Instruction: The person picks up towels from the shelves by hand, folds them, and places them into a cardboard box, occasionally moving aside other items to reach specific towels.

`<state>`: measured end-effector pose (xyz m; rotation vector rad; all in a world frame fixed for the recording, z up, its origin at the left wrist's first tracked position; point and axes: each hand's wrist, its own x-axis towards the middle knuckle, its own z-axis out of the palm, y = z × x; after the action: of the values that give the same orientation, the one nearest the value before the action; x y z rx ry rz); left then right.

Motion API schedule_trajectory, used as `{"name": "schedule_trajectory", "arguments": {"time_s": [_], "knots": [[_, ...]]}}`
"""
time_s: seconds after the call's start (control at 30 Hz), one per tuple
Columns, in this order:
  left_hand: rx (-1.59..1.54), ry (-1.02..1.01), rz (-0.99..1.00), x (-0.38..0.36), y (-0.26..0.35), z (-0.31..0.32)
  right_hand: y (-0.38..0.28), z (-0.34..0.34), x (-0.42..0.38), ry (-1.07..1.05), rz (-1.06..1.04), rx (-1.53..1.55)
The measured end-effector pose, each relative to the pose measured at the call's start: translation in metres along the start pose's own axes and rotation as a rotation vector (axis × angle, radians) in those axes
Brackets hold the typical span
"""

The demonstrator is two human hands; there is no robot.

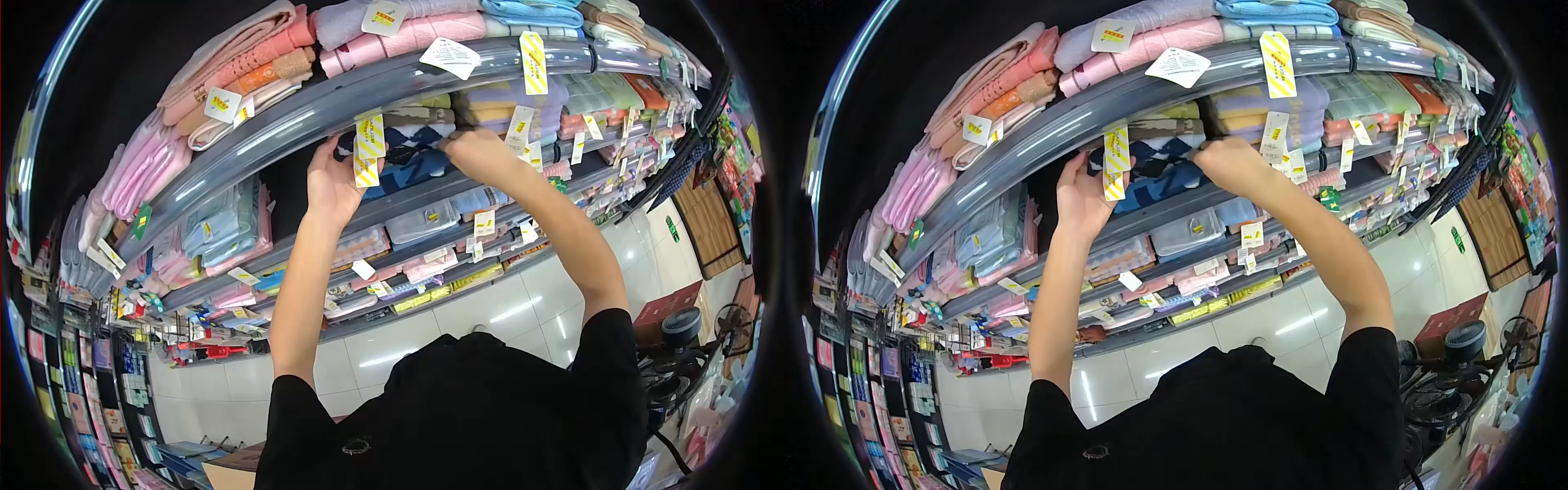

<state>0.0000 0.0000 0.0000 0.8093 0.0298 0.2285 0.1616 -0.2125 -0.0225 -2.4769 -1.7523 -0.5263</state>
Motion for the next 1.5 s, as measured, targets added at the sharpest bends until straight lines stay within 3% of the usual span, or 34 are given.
{"name": "schedule_trajectory", "arguments": {"time_s": [0.07, 0.33, 0.43, 0.5, 0.57, 0.67, 0.8, 0.97, 1.03, 1.07, 1.17, 1.23, 1.3, 1.37, 1.43, 1.5], "knots": [[-0.079, 0.008, 0.045, -0.011, -0.001, -0.001, -0.006, -0.011, 0.004, 0.233, 0.1, 0.251], [-0.176, 0.227, 0.102, -0.067, -0.101, 0.0, 0.0, -0.025, 0.015, 0.276, 0.207, 0.603], [0.074, 0.213, -0.016, -0.047, -0.109, 0.011, 0.004, -0.023, 0.022, 0.276, 0.227, 0.654], [0.26, 0.141, -0.105, -0.029, -0.102, 0.021, 0.006, -0.024, 0.024, 0.283, 0.222, 0.652], [0.242, 0.192, -0.099, -0.015, -0.101, 0.026, 0.005, -0.025, 0.024, 0.252, 0.238, 0.668], [0.274, 0.099, -0.181, -0.006, -0.105, 0.012, 0.007, -0.02, 0.024, 0.26, 0.233, 0.668], [0.33, 0.036, -0.298, -0.047, -0.105, 0.014, -0.003, -0.015, 0.009, 0.254, 0.261, 0.705], [0.457, 0.081, -0.437, -0.094, -0.124, -0.022, -0.023, 0.01, -0.028, 0.327, 0.288, 0.435], [0.509, 0.112, -0.456, -0.108, -0.13, -0.042, -0.029, 0.018, -0.044, 0.448, 0.249, 0.332], [0.542, 0.16, -0.416, -0.115, -0.131, -0.05, -0.032, 0.025, -0.051, 0.579, 0.227, 0.345], [0.595, 0.257, -0.299, -0.126, -0.118, -0.06, -0.047, 0.023, -0.066, 0.714, 0.277, 0.413], [0.713, 0.304, 0.047, -0.13, -0.105, -0.065, -0.055, 0.023, -0.068, 0.732, 0.267, 0.456], [0.716, 0.332, 0.124, -0.124, -0.086, -0.058, -0.063, 0.017, -0.066, 0.783, 0.257, 0.412], [0.829, 0.4, 0.446, -0.106, -0.068, -0.035, -0.07, 0.012, -0.06, 0.764, 0.2, 0.426], [0.778, 0.36, 0.58, -0.08, -0.062, -0.032, -0.08, -0.002, -0.044, 0.724, 0.144, 0.297], [0.894, 0.376, 0.371, -0.069, -0.055, -0.025, -0.086, 0.004, -0.034, 0.609, 0.173, 0.333]]}}
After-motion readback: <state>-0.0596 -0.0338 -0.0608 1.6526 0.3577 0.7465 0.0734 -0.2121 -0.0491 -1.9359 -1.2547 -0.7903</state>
